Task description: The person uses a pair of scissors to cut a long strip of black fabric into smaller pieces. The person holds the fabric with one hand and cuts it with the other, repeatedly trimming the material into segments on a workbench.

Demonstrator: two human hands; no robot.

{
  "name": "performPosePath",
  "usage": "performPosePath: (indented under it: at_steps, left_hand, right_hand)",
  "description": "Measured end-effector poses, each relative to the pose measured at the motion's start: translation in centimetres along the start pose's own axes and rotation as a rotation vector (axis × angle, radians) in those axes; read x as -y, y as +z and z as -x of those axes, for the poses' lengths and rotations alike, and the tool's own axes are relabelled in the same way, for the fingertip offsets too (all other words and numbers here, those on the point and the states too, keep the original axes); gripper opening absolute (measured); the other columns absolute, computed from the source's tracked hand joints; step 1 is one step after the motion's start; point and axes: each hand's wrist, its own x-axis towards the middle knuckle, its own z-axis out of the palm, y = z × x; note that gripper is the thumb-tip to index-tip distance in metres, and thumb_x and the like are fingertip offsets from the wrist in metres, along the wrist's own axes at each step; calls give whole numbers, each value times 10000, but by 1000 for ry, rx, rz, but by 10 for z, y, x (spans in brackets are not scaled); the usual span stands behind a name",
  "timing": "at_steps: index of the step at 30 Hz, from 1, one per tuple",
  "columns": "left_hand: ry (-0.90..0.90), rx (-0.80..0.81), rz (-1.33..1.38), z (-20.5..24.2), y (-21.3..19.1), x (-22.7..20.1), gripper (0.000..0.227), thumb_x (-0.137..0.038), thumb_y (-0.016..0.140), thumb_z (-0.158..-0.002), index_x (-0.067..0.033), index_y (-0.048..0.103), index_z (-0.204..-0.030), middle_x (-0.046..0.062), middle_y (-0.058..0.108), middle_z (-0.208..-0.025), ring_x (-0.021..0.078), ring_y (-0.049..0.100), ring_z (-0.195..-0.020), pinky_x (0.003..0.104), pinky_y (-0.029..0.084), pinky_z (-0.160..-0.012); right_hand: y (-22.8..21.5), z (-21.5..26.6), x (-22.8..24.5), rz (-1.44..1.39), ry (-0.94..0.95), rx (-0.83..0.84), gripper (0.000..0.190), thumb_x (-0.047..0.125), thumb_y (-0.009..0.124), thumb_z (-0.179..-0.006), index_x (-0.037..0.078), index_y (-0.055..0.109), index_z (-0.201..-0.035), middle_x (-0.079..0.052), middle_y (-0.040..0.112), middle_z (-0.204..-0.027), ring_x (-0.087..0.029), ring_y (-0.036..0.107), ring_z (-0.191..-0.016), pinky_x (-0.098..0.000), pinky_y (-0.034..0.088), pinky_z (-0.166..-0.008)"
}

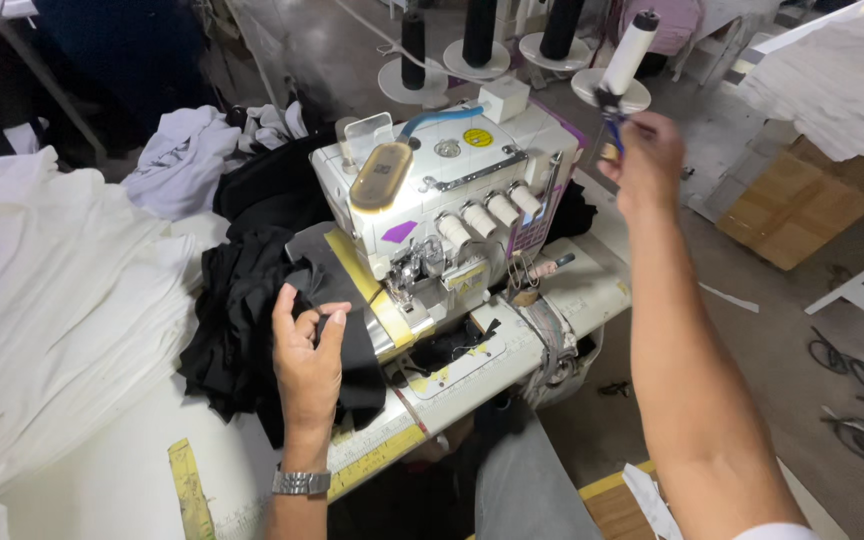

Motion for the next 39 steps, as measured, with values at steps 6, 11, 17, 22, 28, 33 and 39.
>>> performPosePath:
  at_steps: [6, 11, 17, 22, 28, 33, 39]
  left_hand:
    - [171, 30, 112, -3, -9, 45, 700, -132, 597, -987, 38, 236, -1563, 83, 754, -1132, 107, 651, -1038, 254, 491, -954]
    - [185, -26, 82, 5, -10, 38, 650, -106, 584, -992, 16, 284, -1556, 59, 773, -1099, 94, 683, -1001, 231, 514, -917]
    - [188, -18, 116, 4, -8, 41, 629, -106, 598, -994, -35, 335, -1561, 73, 780, -1085, 106, 672, -907, 258, 532, -827]
    - [216, 8, 174, 6, -5, 37, 632, -89, 616, -1006, -76, 347, -1577, 101, 783, -1077, 141, 730, -963, 291, 586, -869]
    - [219, 19, 151, 8, -3, 37, 607, -105, 620, -1005, -75, 376, -1560, 91, 786, -1064, 137, 728, -954, 280, 578, -881]
    - [227, 61, 169, 13, 0, 38, 586, -117, 625, -1009, -89, 395, -1547, 70, 790, -1023, 91, 710, -926, 263, 575, -870]
    - [84, 253, 375, 79, -42, 18, 678, 12, 608, -973, -82, 333, -1586, 138, 768, -1072, 114, 704, -873, 228, 572, -807]
  right_hand:
    - [-137, 75, -117, -368, 232, 189, 67, 184, 620, -1108, 121, 601, -1120, -50, 603, -924, -142, 588, -795, -293, 539, -757]
    - [-126, 230, -167, -116, 568, 643, 179, 21, 564, -1015, -19, 577, -1189, -167, 611, -981, -268, 603, -800, -374, 534, -761]
    - [-40, 271, -118, -84, 416, 1021, 301, 156, 561, -1016, 0, 521, -1270, -210, 702, -881, -271, 667, -738, -370, 557, -669]
    - [19, 254, -59, 408, -196, 975, 408, 200, 735, -934, 67, 674, -1315, -136, 698, -780, -206, 686, -619, -342, 582, -576]
    - [61, 231, -72, 1026, -1071, 677, 319, 415, 666, -1001, 248, 705, -1270, -16, 624, -857, -278, 701, -677, -426, 581, -565]
    - [73, 228, -80, 1002, -1005, 709, 218, 395, 622, -1046, 261, 716, -1189, 6, 652, -871, -263, 729, -744, -399, 587, -587]
    - [13, 257, -81, 769, -376, 785, 384, 315, 634, -1026, 66, 583, -1313, -232, 673, -826, -447, 684, -818, -553, 510, -709]
